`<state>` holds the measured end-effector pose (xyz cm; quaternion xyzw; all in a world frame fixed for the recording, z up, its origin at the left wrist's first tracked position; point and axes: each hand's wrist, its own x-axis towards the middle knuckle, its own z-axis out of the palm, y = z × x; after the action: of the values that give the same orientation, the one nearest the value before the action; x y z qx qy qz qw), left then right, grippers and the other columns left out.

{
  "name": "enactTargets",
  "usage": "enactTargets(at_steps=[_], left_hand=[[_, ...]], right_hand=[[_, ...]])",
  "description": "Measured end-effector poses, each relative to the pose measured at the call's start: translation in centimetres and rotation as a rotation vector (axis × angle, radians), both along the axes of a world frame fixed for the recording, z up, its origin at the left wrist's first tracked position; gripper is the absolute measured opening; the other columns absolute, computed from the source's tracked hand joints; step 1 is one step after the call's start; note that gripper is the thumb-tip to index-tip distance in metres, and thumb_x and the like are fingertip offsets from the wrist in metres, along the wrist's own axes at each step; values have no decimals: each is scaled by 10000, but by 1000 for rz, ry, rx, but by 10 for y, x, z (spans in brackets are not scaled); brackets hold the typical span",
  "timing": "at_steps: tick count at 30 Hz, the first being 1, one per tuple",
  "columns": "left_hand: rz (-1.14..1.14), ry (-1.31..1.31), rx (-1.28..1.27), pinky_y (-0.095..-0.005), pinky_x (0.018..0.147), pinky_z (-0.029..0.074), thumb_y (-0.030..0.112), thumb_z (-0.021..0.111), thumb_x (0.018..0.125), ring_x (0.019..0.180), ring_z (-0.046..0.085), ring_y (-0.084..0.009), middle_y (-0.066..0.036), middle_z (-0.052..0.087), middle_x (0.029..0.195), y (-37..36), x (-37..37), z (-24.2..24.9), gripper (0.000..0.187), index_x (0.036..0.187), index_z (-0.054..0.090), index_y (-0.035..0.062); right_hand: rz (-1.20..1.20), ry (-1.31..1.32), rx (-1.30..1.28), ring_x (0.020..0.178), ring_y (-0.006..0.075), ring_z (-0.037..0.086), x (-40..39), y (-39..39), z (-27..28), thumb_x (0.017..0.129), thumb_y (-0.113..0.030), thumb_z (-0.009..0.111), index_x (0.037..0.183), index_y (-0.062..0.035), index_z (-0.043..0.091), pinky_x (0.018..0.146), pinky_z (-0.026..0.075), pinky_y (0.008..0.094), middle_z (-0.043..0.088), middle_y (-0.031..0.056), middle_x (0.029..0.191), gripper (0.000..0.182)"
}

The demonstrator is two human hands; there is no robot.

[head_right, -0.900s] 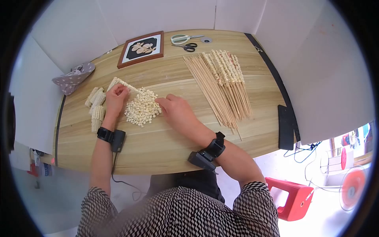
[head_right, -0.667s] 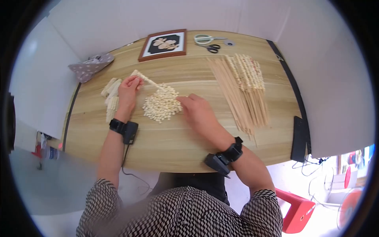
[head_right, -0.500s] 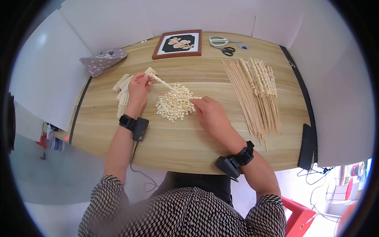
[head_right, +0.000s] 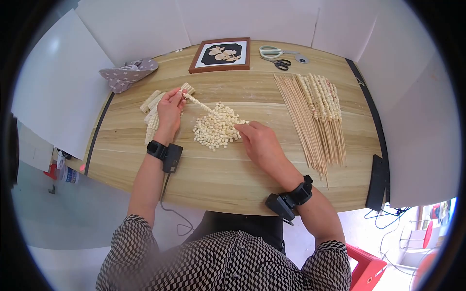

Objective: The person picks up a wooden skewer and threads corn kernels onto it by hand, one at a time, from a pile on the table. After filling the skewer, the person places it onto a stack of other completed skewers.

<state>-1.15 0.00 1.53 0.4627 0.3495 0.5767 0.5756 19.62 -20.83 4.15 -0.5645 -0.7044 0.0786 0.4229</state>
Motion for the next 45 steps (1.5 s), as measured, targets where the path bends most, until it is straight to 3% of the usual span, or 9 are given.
enactTargets(at_steps=[8,16,23,25,28,32,38,41,45], left_hand=[[41,62,22,-206,658,526,23,547,915,787,629,-124,-148,663,1007,-5,8,0,165,1073,543,-27],[101,333,408,-246,732,544,7,505,931,812,642,-132,-133,659,1004,-6,9,-1,144,1062,556,-20],[-3,292,433,-238,737,534,3,483,934,778,632,-120,-84,631,914,-1,8,-7,158,1059,573,-29],[-38,313,452,-255,750,544,33,450,958,844,633,-139,-107,642,992,-2,7,-5,185,1101,555,-22],[-13,318,332,-252,734,539,64,440,966,842,627,-133,-110,643,967,-10,7,4,249,1194,507,-13],[64,374,373,-231,679,514,90,445,966,793,612,-112,-110,643,936,-14,9,2,340,1295,419,10],[153,643,409,-214,595,455,110,477,949,716,576,-92,-85,635,918,-5,3,-12,431,1351,340,38],[150,584,379,-303,684,495,127,498,924,730,646,-178,-89,665,889,-17,6,-6,443,1337,359,46],[167,582,440,-305,678,498,91,525,910,715,637,-170,-108,648,962,-22,8,-7,482,1353,340,44]], right_hand=[[-12,2,-5,736,351,590,-1,-1,0,836,-23,578,1012,-13,641,656,485,417,595,175,795,187],[-9,22,-20,738,353,591,-1,-1,0,836,-18,573,1016,-11,639,663,486,417,595,179,801,191],[-16,16,-17,743,355,592,0,-1,1,833,-11,572,1021,-11,639,663,485,416,597,182,801,199],[-27,19,-14,743,355,592,1,0,1,833,-12,572,1017,-10,640,662,485,418,596,182,796,197],[-38,18,3,743,352,593,2,1,1,832,-14,573,1008,-11,646,658,483,417,598,180,790,191],[-56,-13,-9,742,338,598,5,2,0,828,-19,573,994,-17,656,645,481,405,603,175,789,185],[-212,45,140,711,327,600,22,24,-26,830,-31,569,1017,-16,656,656,477,372,633,180,804,207],[-330,41,145,754,342,615,26,21,-15,826,-40,562,1015,-17,657,677,487,375,648,200,869,213],[-467,15,-26,860,370,619,36,-4,15,815,-40,564,999,-29,657,753,492,437,653,197,910,206]])
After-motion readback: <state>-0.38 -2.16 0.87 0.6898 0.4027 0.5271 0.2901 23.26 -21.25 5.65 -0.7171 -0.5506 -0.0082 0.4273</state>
